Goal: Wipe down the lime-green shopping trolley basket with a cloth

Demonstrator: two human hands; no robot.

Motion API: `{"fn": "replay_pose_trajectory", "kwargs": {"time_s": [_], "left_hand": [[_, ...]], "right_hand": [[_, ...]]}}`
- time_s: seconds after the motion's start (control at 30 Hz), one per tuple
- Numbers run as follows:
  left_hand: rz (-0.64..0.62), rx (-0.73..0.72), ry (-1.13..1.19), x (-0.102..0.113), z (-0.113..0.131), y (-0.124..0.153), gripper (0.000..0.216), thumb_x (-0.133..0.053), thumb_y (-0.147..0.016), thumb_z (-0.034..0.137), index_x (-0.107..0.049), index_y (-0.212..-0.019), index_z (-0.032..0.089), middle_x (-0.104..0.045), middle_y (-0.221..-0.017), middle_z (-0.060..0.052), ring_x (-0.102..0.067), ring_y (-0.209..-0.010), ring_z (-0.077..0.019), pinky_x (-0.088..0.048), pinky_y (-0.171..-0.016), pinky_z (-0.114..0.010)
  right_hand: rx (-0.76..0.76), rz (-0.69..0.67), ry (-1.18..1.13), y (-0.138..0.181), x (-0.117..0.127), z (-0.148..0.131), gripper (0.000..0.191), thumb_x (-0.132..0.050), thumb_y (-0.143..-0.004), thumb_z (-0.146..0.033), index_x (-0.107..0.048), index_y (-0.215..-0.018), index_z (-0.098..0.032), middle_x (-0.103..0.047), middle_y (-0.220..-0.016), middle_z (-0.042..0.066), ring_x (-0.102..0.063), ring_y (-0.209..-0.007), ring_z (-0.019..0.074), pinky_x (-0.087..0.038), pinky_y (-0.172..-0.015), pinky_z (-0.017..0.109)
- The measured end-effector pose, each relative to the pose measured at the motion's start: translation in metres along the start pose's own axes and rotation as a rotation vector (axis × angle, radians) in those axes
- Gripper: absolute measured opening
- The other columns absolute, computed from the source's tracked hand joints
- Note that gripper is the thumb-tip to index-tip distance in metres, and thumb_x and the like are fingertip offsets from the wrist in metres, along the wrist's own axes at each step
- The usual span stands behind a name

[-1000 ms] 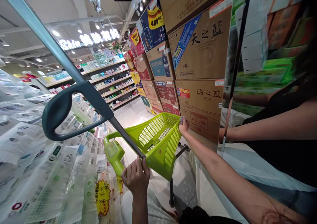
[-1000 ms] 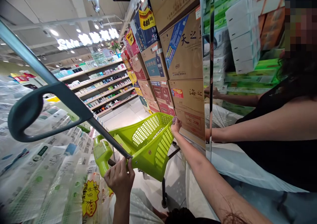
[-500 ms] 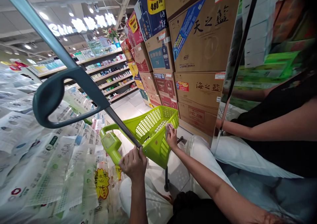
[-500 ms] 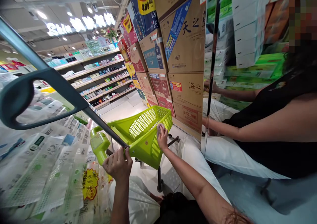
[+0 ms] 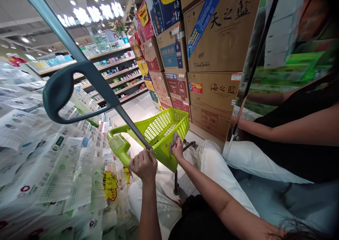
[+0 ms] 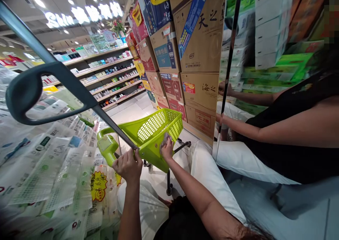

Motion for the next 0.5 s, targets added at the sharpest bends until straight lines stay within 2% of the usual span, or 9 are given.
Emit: {"fn": "replay_pose_trajectory", "kwargs": {"time_s": [0.07,0.1,0.23,0.3,0.37,0.43,0.5], "left_hand": [[-0.016,0.003,0.008,-0.001,0.001,-0.001,0.028,-0.048,-0.099,0.041,-0.070,-0.105,0.024,-0.072,-0.089,-0.010,-0.057,-0.088,-0.0279,-0.031,-0.091,-0.045],[-0.022,0.010,0.012,-0.001,0.001,-0.001,0.028,-0.047,-0.100,0.040,-0.070,-0.105,0.024,-0.071,-0.089,-0.010,-0.057,-0.088,-0.0281,-0.031,-0.091,-0.045],[-0.037,0.031,0.014,-0.001,0.002,-0.002,0.029,-0.047,-0.100,0.040,-0.070,-0.104,0.023,-0.071,-0.088,-0.011,-0.057,-0.088,-0.0281,-0.031,-0.091,-0.045],[-0.039,0.033,-0.008,-0.002,0.003,-0.003,0.030,-0.047,-0.100,0.040,-0.070,-0.104,0.022,-0.071,-0.088,-0.011,-0.057,-0.087,-0.0281,-0.031,-0.092,-0.045],[-0.042,0.031,-0.021,-0.004,0.003,-0.002,0.031,-0.046,-0.101,0.041,-0.070,-0.103,0.022,-0.071,-0.088,-0.011,-0.056,-0.087,-0.0280,-0.031,-0.092,-0.045],[-0.043,0.033,-0.013,-0.006,0.003,-0.002,0.032,-0.045,-0.101,0.041,-0.070,-0.103,0.022,-0.070,-0.089,-0.012,-0.056,-0.088,-0.0279,-0.030,-0.093,-0.045],[-0.051,0.044,-0.002,-0.009,0.002,-0.002,0.032,-0.045,-0.100,0.040,-0.071,-0.106,0.021,-0.070,-0.092,-0.012,-0.056,-0.090,-0.0283,-0.031,-0.093,-0.046]], "right_hand": [[-0.102,-0.009,0.012,0.005,-0.002,0.013,0.054,-0.051,-0.077,-0.019,-0.063,-0.129,-0.019,-0.062,-0.115,0.016,-0.058,-0.116,0.0313,-0.047,-0.103,0.044],[-0.105,-0.022,0.010,0.006,-0.005,0.011,0.053,-0.051,-0.078,-0.019,-0.064,-0.129,-0.020,-0.062,-0.115,0.016,-0.059,-0.115,0.0310,-0.048,-0.103,0.043],[0.061,-0.039,-0.018,0.009,-0.017,-0.029,0.053,-0.047,-0.086,-0.024,-0.059,-0.137,-0.019,-0.056,-0.133,0.017,-0.056,-0.125,0.0288,-0.045,-0.109,0.043],[0.106,-0.034,-0.018,0.017,-0.016,-0.035,0.055,-0.046,-0.086,-0.023,-0.057,-0.140,-0.020,-0.053,-0.138,0.017,-0.053,-0.131,0.0281,-0.043,-0.112,0.043],[0.037,-0.045,-0.005,0.026,-0.013,-0.018,0.057,-0.049,-0.083,-0.021,-0.057,-0.139,-0.020,-0.055,-0.136,0.016,-0.054,-0.131,0.0287,-0.045,-0.111,0.043],[-0.103,-0.064,0.015,0.035,-0.011,0.005,0.056,-0.054,-0.079,-0.021,-0.059,-0.135,-0.018,-0.060,-0.126,0.017,-0.058,-0.123,0.0307,-0.051,-0.103,0.043],[-0.178,-0.085,0.005,0.039,-0.015,0.012,0.052,-0.057,-0.078,-0.021,-0.062,-0.129,-0.016,-0.064,-0.119,0.017,-0.061,-0.115,0.0312,-0.053,-0.098,0.043]]}}
Point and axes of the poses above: each hand's wrist, its own y-axis away from the middle knuckle, its own x-axis out of the back of the hand, z = x × y, the point moved 10 cm from there along -y, towards the middle knuckle
